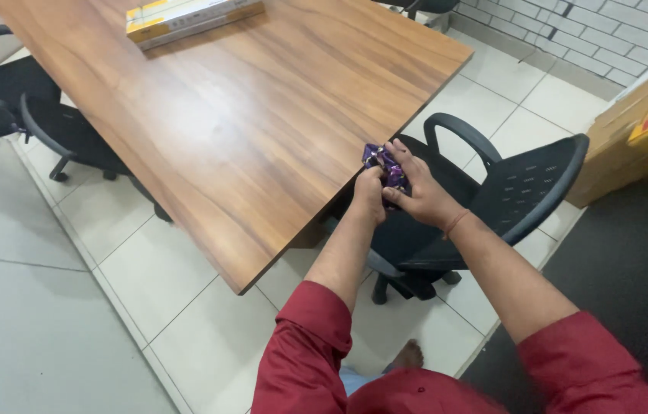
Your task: Cleaning an office chair and a desk using a cloth.
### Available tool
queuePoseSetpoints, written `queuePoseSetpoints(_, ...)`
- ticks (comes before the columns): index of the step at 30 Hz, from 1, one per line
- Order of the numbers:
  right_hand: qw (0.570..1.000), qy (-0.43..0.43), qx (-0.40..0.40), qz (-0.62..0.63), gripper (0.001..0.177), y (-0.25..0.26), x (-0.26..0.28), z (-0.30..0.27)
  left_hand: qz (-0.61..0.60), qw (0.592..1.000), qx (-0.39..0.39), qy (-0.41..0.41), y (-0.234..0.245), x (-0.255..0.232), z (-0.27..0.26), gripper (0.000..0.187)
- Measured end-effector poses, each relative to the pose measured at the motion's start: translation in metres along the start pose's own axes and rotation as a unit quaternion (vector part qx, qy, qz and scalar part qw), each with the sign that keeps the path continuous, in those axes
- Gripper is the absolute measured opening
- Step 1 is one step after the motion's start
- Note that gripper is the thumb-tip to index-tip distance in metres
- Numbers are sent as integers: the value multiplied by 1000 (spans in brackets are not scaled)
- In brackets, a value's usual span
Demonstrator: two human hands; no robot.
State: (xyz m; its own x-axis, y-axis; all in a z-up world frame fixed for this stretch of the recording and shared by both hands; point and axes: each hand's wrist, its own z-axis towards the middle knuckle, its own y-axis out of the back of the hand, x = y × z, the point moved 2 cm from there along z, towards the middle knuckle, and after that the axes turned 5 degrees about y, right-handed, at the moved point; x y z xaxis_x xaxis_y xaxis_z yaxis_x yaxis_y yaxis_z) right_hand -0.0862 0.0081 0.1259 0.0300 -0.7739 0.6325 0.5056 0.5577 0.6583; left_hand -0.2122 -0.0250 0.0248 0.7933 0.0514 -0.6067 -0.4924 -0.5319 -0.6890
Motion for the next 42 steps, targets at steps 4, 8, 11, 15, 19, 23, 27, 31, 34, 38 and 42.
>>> queuePoseSetpoints(4,999,49,-6,-19,74,-31,27,23,-32,996,15,83,53,0,31,24)
queuePoseSetpoints(8,996,46,-65,-27,54,-77,42,44,-135,986,82,62,73,-25,1,21)
queuePoseSetpoints(11,995,22,-90,-41,45,-124,49,62,-168,981,84,45,84,-63,-57,27)
queuePoseSetpoints(15,994,30,-93,-55,40,-184,85,86,-152,988,28,12,142,-85,-82,38)
queuePoseSetpoints(19,996,45,-74,-8,37,-246,120,101,-115,991,-47,-51,210,-108,-109,35)
queuePoseSetpoints(23,996,77,-20,40,46,-304,149,117,-73,976,-157,-133,285,-134,-125,31)
queuePoseSetpoints(27,979,157,49,122,67,-345,182,130,-94,954,-216,-184,331,-176,-161,29)
queuePoseSetpoints(31,962,183,101,177,76,-378,207,148,-174,940,-241,-167,371,-201,-171,28)
queuePoseSetpoints(34,961,191,104,169,74,-403,220,167,-223,938,-216,-155,395,-223,-177,28)
queuePoseSetpoints(38,969,199,78,120,67,-442,235,203,-207,941,-195,-184,426,-268,-182,34)
queuePoseSetpoints(42,968,214,34,127,65,-480,233,253,-147,942,-187,-239,457,-319,-169,33)
